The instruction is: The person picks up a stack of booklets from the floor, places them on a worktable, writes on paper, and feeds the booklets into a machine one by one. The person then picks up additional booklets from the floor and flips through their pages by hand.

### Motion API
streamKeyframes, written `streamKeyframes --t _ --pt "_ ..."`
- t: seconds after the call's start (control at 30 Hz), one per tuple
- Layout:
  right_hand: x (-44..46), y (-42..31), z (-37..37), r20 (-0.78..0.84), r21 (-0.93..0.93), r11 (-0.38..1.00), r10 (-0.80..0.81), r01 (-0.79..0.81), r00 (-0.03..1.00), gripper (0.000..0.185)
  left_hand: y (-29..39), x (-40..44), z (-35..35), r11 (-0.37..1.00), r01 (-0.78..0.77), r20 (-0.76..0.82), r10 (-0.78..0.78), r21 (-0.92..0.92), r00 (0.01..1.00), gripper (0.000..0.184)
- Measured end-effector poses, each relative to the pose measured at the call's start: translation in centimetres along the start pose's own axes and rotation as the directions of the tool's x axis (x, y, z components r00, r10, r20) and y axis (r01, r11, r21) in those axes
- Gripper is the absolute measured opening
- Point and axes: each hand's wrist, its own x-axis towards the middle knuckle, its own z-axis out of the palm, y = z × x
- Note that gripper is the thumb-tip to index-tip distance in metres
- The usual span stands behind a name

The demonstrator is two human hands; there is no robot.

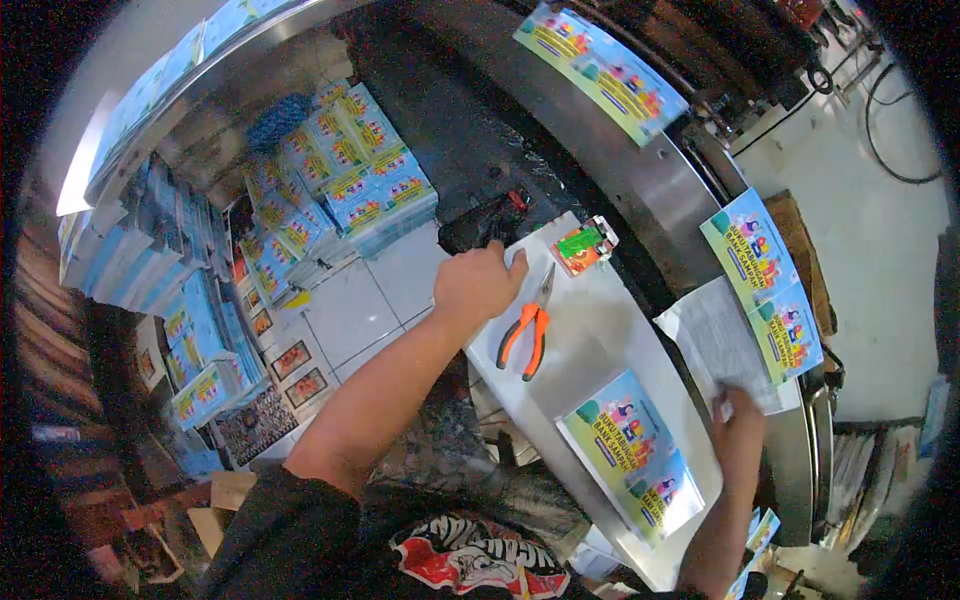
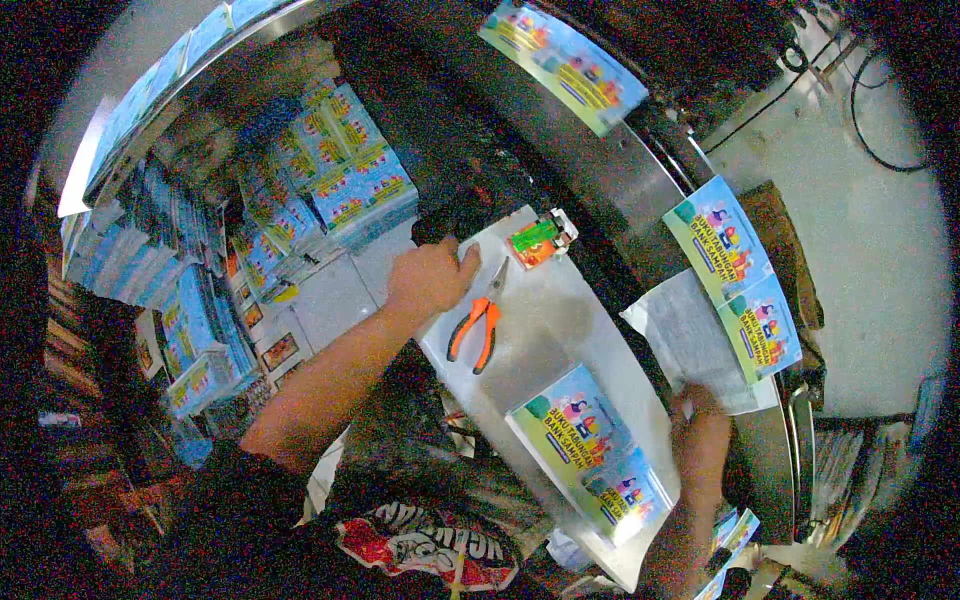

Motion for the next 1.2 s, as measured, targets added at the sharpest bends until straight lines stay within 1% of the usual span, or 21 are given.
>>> streamKeyframes --t 0.07,0.13,0.2,0.23,0.37,0.43,0.47,0.53,0.63,0.67,0.7,0.73,0.77,0.8,0.87,0.93,1.0,1.07,1.1,1.13,1.2 --pt "-5.6 -0.1 1.0 0.046 0.003 0.958 -0.288 0.288 0.956 0.036 -0.1 0.1 0.1 1.000 -0.004 0.000 0.004 -0.001 1.000 0.050" --pt "-10.1 -3.0 1.3 0.176 0.085 0.985 -0.162 0.149 0.971 0.060 -0.1 0.2 0.5 1.000 0.000 -0.028 0.000 -0.009 1.000 0.050" --pt "-12.3 -3.0 3.1 0.156 0.009 0.962 -0.272 0.274 0.950 0.075 0.1 0.2 0.2 1.000 -0.004 -0.018 0.003 -0.011 1.000 0.051" --pt "-12.8 -2.7 4.3 0.113 -0.002 0.963 -0.268 0.270 0.957 0.076 0.2 0.1 0.2 1.000 -0.002 -0.012 0.002 -0.012 1.000 0.052" --pt "-13.5 -2.2 4.8 0.074 -0.067 0.960 -0.266 0.271 0.961 0.074 0.3 0.0 0.3 1.000 -0.005 -0.033 0.005 0.014 0.999 0.052" --pt "-13.5 -1.6 4.3 0.100 0.081 0.965 -0.257 0.250 0.961 0.066 0.4 0.0 0.1 0.999 0.014 -0.006 -0.014 0.036 1.000 0.052" --pt "-13.5 -1.5 4.0 0.099 0.079 0.965 -0.257 0.250 0.961 0.066 0.3 0.1 0.2 0.999 0.013 -0.007 -0.013 0.034 1.000 0.052" --pt "-13.5 -1.7 3.1 0.144 0.190 0.964 -0.215 0.186 0.966 0.047 0.1 0.2 0.4 0.999 0.001 -0.014 0.000 0.034 1.000 0.052" --pt "-12.4 -0.6 1.8 0.158 0.198 0.975 -0.133 0.101 0.978 0.034 0.3 0.0 -0.3 1.000 0.007 0.025 -0.007 0.015 1.000 0.053" --pt "-11.6 -0.2 -0.1 -0.033 0.163 0.969 -0.185 0.188 0.982 0.027 0.3 0.1 -0.4 1.000 0.013 0.025 -0.013 0.014 1.000 0.053" --pt "-11.1 3.4 -0.9 0.038 -0.096 0.991 -0.089 0.092 0.995 0.028 0.2 0.1 -0.4 1.000 0.008 0.029 -0.009 0.017 1.000 0.052" --pt "-9.8 4.5 -2.4 -0.074 0.124 0.991 0.053 -0.044 0.996 0.028 0.3 0.0 -0.3 1.000 0.001 0.035 -0.001 0.021 0.999 0.052" --pt "-9.8 8.7 -2.5 -0.382 -0.230 0.973 -0.085 -0.005 0.920 0.032 0.4 0.0 -0.4 1.000 0.001 0.035 -0.002 0.020 0.999 0.052" --pt "-6.9 10.0 -5.4 -0.465 -0.242 0.967 -0.187 0.079 0.865 0.038 0.5 0.0 -0.6 1.000 0.009 0.046 -0.009 0.019 0.999 0.053" --pt "-2.9 9.6 -9.4 -0.773 -0.257 0.966 -0.196 -0.016 0.603 0.043 0.4 0.1 -0.7 1.000 0.018 0.056 -0.019 0.021 0.998 0.053" --pt "0.9 4.4 -11.8 -0.842 -0.249 0.968 -0.197 -0.038 0.503 0.048 0.4 0.2 -0.4 0.999 0.021 0.049 -0.022 0.028 0.999 0.053" --pt "5.7 4.9 -10.7 -0.813 -0.152 0.984 -0.177 0.091 0.555 0.049 0.6 0.1 -0.7 0.999 0.028 0.062 -0.031 0.036 0.998 0.053" --pt "9.8 6.9 -6.8 -0.659 -0.438 0.891 -0.408 0.118 0.632 0.050 0.6 0.2 -0.8 0.998 0.040 0.064 -0.042 0.043 0.997 0.053" --pt "10.3 6.5 -4.6 -0.509 -0.406 0.913 -0.256 0.033 0.822 0.043 0.3 0.2 -0.5 0.999 0.019 0.051 -0.020 0.027 0.999 0.052" --pt "10.2 5.9 -2.6 -0.322 -0.393 0.917 -0.077 -0.059 0.944 0.037 0.2 0.2 -0.4 1.000 -0.002 0.038 0.002 0.012 0.999 0.052" --pt "8.7 5.9 1.0 -0.422 -0.351 0.898 -0.405 0.266 0.811 0.037 0.3 0.1 -0.7 1.000 0.014 0.021 -0.014 0.005 1.000 0.051"
